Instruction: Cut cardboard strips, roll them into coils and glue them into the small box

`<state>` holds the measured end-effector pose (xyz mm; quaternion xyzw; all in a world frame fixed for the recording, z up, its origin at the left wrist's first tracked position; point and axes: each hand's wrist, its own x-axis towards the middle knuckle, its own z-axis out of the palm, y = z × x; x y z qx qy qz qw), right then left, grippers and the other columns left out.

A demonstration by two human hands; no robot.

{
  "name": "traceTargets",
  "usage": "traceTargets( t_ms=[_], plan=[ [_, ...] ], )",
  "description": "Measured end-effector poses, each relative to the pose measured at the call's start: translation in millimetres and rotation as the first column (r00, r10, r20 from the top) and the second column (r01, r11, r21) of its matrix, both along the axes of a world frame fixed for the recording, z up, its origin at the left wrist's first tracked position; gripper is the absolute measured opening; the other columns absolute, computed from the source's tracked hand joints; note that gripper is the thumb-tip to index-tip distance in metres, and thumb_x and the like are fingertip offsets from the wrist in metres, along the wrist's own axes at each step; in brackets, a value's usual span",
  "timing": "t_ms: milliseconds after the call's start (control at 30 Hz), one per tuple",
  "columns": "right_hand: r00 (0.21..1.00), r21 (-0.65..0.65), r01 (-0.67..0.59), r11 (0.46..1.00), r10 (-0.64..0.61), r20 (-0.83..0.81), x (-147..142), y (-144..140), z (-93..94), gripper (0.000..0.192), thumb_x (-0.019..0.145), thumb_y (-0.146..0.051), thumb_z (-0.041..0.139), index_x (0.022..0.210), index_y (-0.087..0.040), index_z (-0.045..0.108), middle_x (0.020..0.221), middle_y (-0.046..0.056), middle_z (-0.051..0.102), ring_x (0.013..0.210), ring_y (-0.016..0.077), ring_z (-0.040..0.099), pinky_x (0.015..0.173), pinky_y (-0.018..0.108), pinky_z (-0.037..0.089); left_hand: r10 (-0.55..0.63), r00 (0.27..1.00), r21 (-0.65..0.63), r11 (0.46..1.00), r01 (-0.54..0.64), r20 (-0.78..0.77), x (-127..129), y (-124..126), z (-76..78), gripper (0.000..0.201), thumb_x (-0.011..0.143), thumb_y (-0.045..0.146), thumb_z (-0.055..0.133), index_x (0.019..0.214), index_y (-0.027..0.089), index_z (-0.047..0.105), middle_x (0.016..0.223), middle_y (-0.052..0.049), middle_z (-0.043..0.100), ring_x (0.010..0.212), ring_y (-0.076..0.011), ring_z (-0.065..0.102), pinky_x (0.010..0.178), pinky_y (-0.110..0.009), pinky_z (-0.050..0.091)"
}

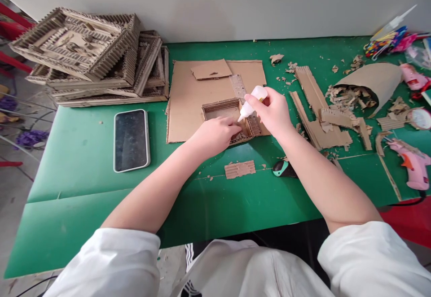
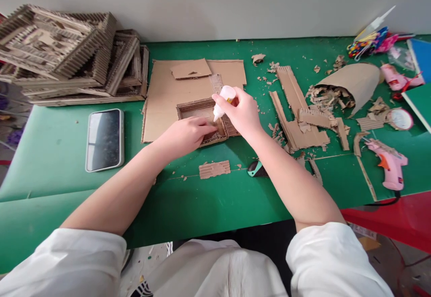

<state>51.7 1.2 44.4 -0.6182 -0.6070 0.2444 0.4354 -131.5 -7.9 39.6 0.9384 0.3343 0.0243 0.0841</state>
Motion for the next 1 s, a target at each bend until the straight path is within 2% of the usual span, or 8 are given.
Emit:
traceTargets(
  t_ms=[300, 367, 467, 533, 633, 733, 867, 1000],
  plan=[
    [0.974, -0.038, 0.040, 0.998, -0.047, -0.220, 9.3, 7.5, -5.6, 0.043, 0.078, -0.065, 0.052, 0.083, -0.022, 0.051, 0.061, -0.002, 0.052, 0.048, 0.0094, 0.049, 0.042, 0.025, 0.038, 0.007, 1.000, -0.024, 1.000, -0.008, -0.019, 0.3, 0.6, 0.7, 0.044, 0.079, 0.005, 0.041, 0.111, 0.023, 0.066, 0.091, -0.006, 0.067, 0.079, -0.0202, 0.063, 0.061, -0.029, 0.046],
    [0.951, -0.030, 0.030, 0.999, -0.038, -0.308, 15.2, 9.5, -2.4, 0.040, 0.081, -0.061, 0.049, 0.092, -0.023, 0.049, 0.066, -0.002, 0.057, 0.055, 0.0106, 0.055, 0.047, 0.025, 0.044, 0.006, 1.000, -0.035, 0.999, -0.007, -0.024, 0.0, 0.7, 1.3, 0.045, 0.080, 0.006, 0.040, 0.112, 0.023, 0.066, 0.090, -0.006, 0.066, 0.081, -0.0200, 0.063, 0.062, -0.028, 0.047],
    [0.888, -0.053, -0.020, 0.998, -0.006, -0.460, 30.9, 9.2, 0.8, 0.037, 0.077, -0.051, 0.059, 0.100, -0.025, 0.045, 0.085, 0.000, 0.065, 0.075, 0.0130, 0.063, 0.061, 0.027, 0.052, 0.015, 0.999, -0.064, 0.998, -0.018, -0.038, -0.1, 0.5, 3.6, 0.048, 0.081, 0.006, 0.037, 0.115, 0.025, 0.064, 0.095, -0.006, 0.065, 0.086, -0.0198, 0.063, 0.065, -0.027, 0.047],
    [0.889, -0.075, -0.031, 0.997, -0.006, -0.458, 45.1, 6.8, -1.4, 0.041, 0.070, -0.043, 0.066, 0.101, -0.026, 0.046, 0.097, 0.001, 0.066, 0.089, 0.0157, 0.064, 0.069, 0.030, 0.054, 0.031, 0.998, -0.091, 0.995, -0.036, -0.055, 0.2, 0.2, 5.6, 0.048, 0.082, 0.007, 0.036, 0.116, 0.025, 0.063, 0.100, -0.005, 0.065, 0.089, -0.0200, 0.062, 0.066, -0.027, 0.048],
    [0.954, -0.127, 0.005, 0.992, -0.043, -0.297, 67.1, 0.0, -9.9, 0.044, 0.068, -0.041, 0.067, 0.104, -0.026, 0.048, 0.107, 0.005, 0.066, 0.103, 0.0219, 0.062, 0.080, 0.037, 0.053, 0.051, 0.996, -0.120, 0.991, -0.059, -0.075, 0.5, 0.3, 8.6, 0.047, 0.082, 0.008, 0.036, 0.116, 0.024, 0.063, 0.104, -0.005, 0.065, 0.091, -0.0204, 0.062, 0.067, -0.028, 0.047],
    [0.993, -0.207, 0.116, 0.971, -0.119, -0.002, 82.5, -10.2, -17.5, 0.050, 0.069, -0.043, 0.066, 0.110, -0.022, 0.046, 0.116, 0.012, 0.063, 0.108, 0.0286, 0.060, 0.090, 0.047, 0.049, 0.052, 0.997, -0.123, 0.991, -0.060, -0.064, -0.4, 1.4, 12.0, 0.047, 0.081, 0.007, 0.036, 0.115, 0.024, 0.063, 0.104, -0.004, 0.065, 0.090, -0.0195, 0.062, 0.067, -0.027, 0.046],
    [0.913, -0.239, 0.220, 0.946, -0.113, 0.393, 88.8, -18.8, -21.3, 0.057, 0.074, -0.045, 0.063, 0.119, -0.015, 0.046, 0.124, 0.022, 0.056, 0.118, 0.0368, 0.052, 0.096, 0.055, 0.043, 0.089, 0.993, -0.074, 0.993, -0.094, -0.072, -2.4, 1.9, 17.6, 0.042, 0.081, 0.008, 0.035, 0.106, 0.023, 0.065, 0.096, -0.004, 0.066, 0.084, -0.0184, 0.062, 0.060, -0.026, 0.042],
    [0.844, -0.191, 0.205, 0.960, -0.074, 0.532, 90.6, -13.5, -25.0, 0.062, 0.077, -0.047, 0.060, 0.126, -0.012, 0.045, 0.129, 0.022, 0.052, 0.126, 0.0358, 0.045, 0.101, 0.051, 0.039, 0.092, 0.988, -0.051, 0.994, -0.099, -0.125, -1.9, -1.4, 21.3, 0.031, 0.085, 0.016, 0.036, 0.089, 0.022, 0.066, 0.082, -0.002, 0.066, 0.077, -0.0193, 0.062, 0.052, -0.026, 0.036]
  ],
)
